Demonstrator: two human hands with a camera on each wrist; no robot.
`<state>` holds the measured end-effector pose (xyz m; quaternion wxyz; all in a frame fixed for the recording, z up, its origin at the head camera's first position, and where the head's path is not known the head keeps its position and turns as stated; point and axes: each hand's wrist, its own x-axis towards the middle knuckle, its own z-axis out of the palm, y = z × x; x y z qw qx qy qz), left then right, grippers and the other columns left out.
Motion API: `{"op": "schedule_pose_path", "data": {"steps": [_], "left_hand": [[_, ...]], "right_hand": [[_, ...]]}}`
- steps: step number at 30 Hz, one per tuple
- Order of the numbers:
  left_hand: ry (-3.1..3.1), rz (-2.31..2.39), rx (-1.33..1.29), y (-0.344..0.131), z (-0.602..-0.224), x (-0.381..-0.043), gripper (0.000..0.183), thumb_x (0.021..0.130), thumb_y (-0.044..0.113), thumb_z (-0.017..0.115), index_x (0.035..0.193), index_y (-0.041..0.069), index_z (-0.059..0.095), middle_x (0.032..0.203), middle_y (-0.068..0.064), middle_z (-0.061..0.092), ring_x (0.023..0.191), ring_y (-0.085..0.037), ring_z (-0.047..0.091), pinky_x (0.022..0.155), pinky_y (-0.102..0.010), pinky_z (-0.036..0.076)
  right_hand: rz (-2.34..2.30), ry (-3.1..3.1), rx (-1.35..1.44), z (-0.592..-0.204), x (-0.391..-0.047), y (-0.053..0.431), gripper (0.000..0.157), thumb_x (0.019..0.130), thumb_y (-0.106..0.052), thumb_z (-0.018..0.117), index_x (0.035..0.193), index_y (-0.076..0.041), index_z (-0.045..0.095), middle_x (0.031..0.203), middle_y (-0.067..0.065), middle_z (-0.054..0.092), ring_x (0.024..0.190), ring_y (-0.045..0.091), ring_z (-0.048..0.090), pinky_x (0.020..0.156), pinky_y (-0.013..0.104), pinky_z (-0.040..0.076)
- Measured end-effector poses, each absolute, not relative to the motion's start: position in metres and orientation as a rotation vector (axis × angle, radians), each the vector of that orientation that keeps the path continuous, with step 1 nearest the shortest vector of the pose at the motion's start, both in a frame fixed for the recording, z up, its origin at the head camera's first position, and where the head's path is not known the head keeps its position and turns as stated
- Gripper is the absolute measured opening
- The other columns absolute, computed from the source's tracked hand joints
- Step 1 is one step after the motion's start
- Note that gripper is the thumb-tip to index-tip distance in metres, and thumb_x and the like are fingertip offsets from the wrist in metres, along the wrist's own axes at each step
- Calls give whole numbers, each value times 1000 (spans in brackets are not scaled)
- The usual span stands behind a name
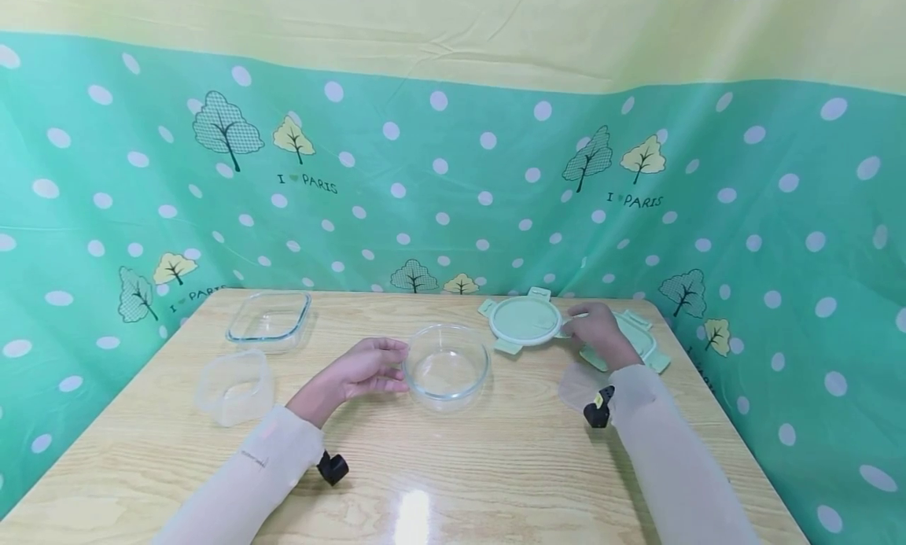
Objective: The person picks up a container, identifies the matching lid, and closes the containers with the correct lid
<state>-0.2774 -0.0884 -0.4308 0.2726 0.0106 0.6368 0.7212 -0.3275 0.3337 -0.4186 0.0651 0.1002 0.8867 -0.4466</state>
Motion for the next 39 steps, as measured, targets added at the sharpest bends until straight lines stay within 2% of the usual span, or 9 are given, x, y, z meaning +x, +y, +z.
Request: {"op": "schedule_pose_path", "data": {"steps": [7,11,16,21,29,34,39], "left_hand": [[1712,1935,48,-89,-434,-277,42,107,8,50,143,-9,40,115,-17,47,85,-19,55,83,-36,64],[1713,1940,48,-89,-435,-277,41,107,8,50,143,-9,41,114,-17,47,85,-19,55,83,-36,64],[1711,1943,42,-90,-436,-278,40,107,8,50,142,-9,42,111,-15,48,85,-19,55,83,-36,64],[1709,1939,49,-90,-436,-278,40,107,9,51,141,-9,42,110,-13,48,85,-18,55,83,-35,64],[1708,1935,61,-92,-435,-277,40,107,10,51,141,-10,41,111,-13,47,86,-18,55,86,-36,63],[1716,1940,59,-91,-435,-276,41,107,10,51,142,-10,41,112,-13,46,88,-19,54,87,-37,63],[1721,1948,55,-91,-436,-277,41,107,10,52,141,-10,41,114,-14,46,89,-19,54,88,-38,63]], "right_hand": [[-1671,2432,403,-416,-325,339,46,97,-2,60,137,17,48,92,6,60,75,14,61,72,28,59],[-1860,2196,483,-410,-321,339,32,100,-3,57,128,12,54,88,5,59,72,12,57,70,24,56],[-2132,1813,576,-399,-316,335,14,102,3,54,117,4,54,95,7,60,83,15,60,77,22,59],[-2197,1701,627,-393,-316,333,14,104,4,51,117,0,51,101,8,60,90,16,61,88,25,59],[-2186,1756,503,-389,-317,333,14,108,-2,43,119,2,49,102,7,57,88,17,57,80,24,58],[-2184,1757,449,-382,-316,333,16,109,-4,39,122,1,48,108,8,54,93,16,56,86,24,56],[-2194,1747,392,-372,-314,333,14,109,-4,40,117,-1,51,106,6,55,95,15,53,86,21,54]]}}
